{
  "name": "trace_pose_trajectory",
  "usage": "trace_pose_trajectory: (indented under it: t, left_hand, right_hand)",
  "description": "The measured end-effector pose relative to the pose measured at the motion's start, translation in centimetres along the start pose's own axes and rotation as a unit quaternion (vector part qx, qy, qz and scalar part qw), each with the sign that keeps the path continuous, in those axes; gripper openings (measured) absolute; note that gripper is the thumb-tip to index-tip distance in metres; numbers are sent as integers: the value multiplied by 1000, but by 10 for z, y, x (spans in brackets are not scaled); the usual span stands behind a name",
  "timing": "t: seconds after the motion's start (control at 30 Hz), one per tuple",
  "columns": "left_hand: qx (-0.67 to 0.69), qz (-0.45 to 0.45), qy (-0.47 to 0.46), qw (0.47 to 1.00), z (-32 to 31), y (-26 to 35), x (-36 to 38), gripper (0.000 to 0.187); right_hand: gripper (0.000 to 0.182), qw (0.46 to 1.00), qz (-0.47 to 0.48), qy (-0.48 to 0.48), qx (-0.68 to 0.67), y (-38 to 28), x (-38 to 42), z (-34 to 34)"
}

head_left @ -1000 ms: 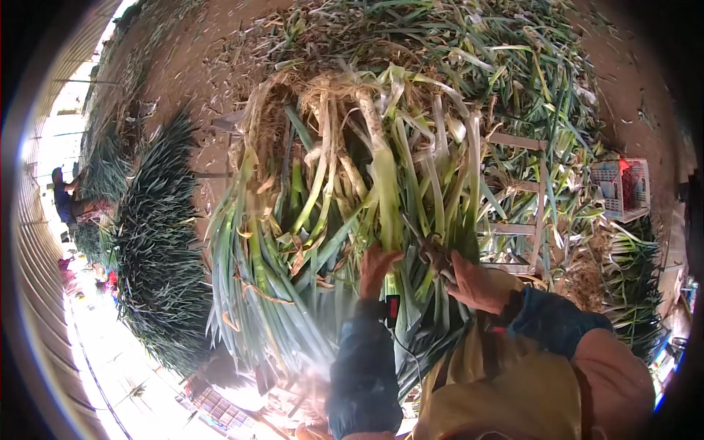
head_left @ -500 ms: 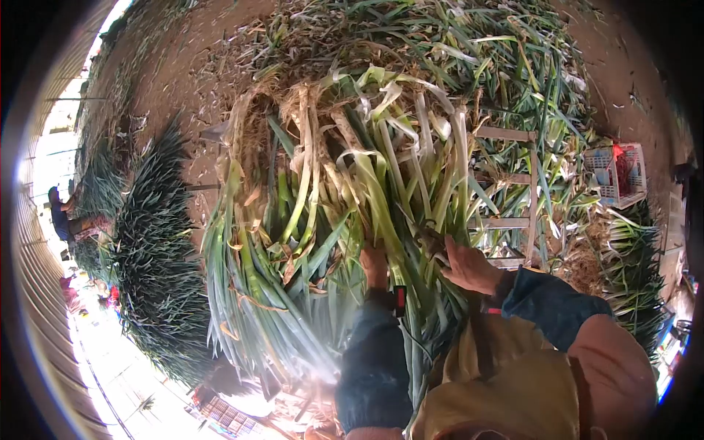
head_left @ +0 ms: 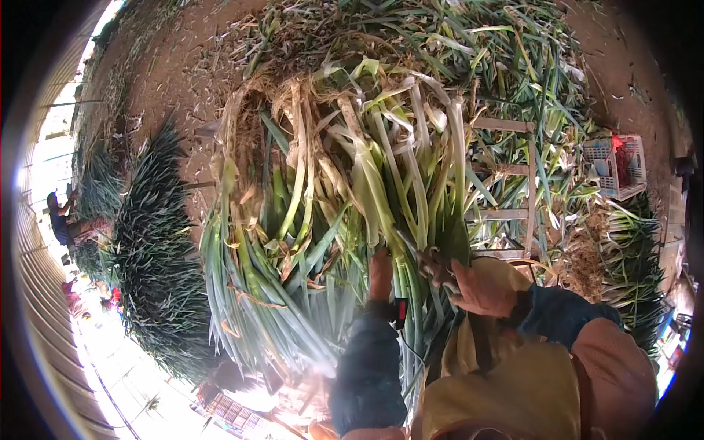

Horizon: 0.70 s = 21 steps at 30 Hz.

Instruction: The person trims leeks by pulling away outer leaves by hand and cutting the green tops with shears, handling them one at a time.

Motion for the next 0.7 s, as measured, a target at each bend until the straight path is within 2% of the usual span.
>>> trace_pose_trajectory:
  t: [0.07, 0.17, 0.2, 0.27, 0.37, 0.4, 0.5, 0.53, 0.63, 0.67, 0.7]
  left_hand:
    - [133, -14, -8, 991, 5, 5, 5, 23]
    - [394, -58, -38, 916, 10, 22, 16, 27]
    - [437, -68, -46, 896, 12, 27, 17, 28]
    - [428, -74, -38, 900, 12, 27, 14, 30]
    - [186, -21, -4, 982, 15, 7, 0, 43]
    - [38, 113, 27, 993, 28, 14, 6, 50]
    - [35, 136, 12, 990, 57, 31, 31, 48]
    - [41, 106, -22, 993, 45, 11, 30, 44]
    - [91, 73, -31, 993, 43, -4, 71, 40]
    - [226, 73, -53, 970, 40, -5, 91, 39]
    - [321, 55, -95, 941, 44, 11, 107, 36]
  right_hand:
    - [74, 995, 56, 75, -37, 1, 7, -12]
    - [74, 1000, 10, 5, -29, 7, -2, -28]
    - [74, 1000, -22, -7, -15, 16, -13, -38]
    - [74, 996, -86, -32, 11, 39, -42, -52]
    - [74, 997, -71, 29, -7, 42, -73, -31]
    - [74, 998, -49, 45, 7, 38, -73, -31]
    - [74, 999, -35, 19, 24, 6, -54, -15]
    - [74, 998, -58, -6, 0, 1, -50, -12]
    - [76, 996, 9, 84, 23, 11, -55, -28]
    - [76, 995, 1, 66, 80, 19, -65, -37]
    - [76, 995, -16, 65, 73, 29, -79, -40]
Point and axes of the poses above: each hand's wrist, its own x-axis away from the middle knuckle, its own z-axis out of the back of the hand, y = z × x, the point moved 7 cm from there along -x, towards the middle knuckle, and after that the axes turned 7 degrees about x, right-handed, at the moved point
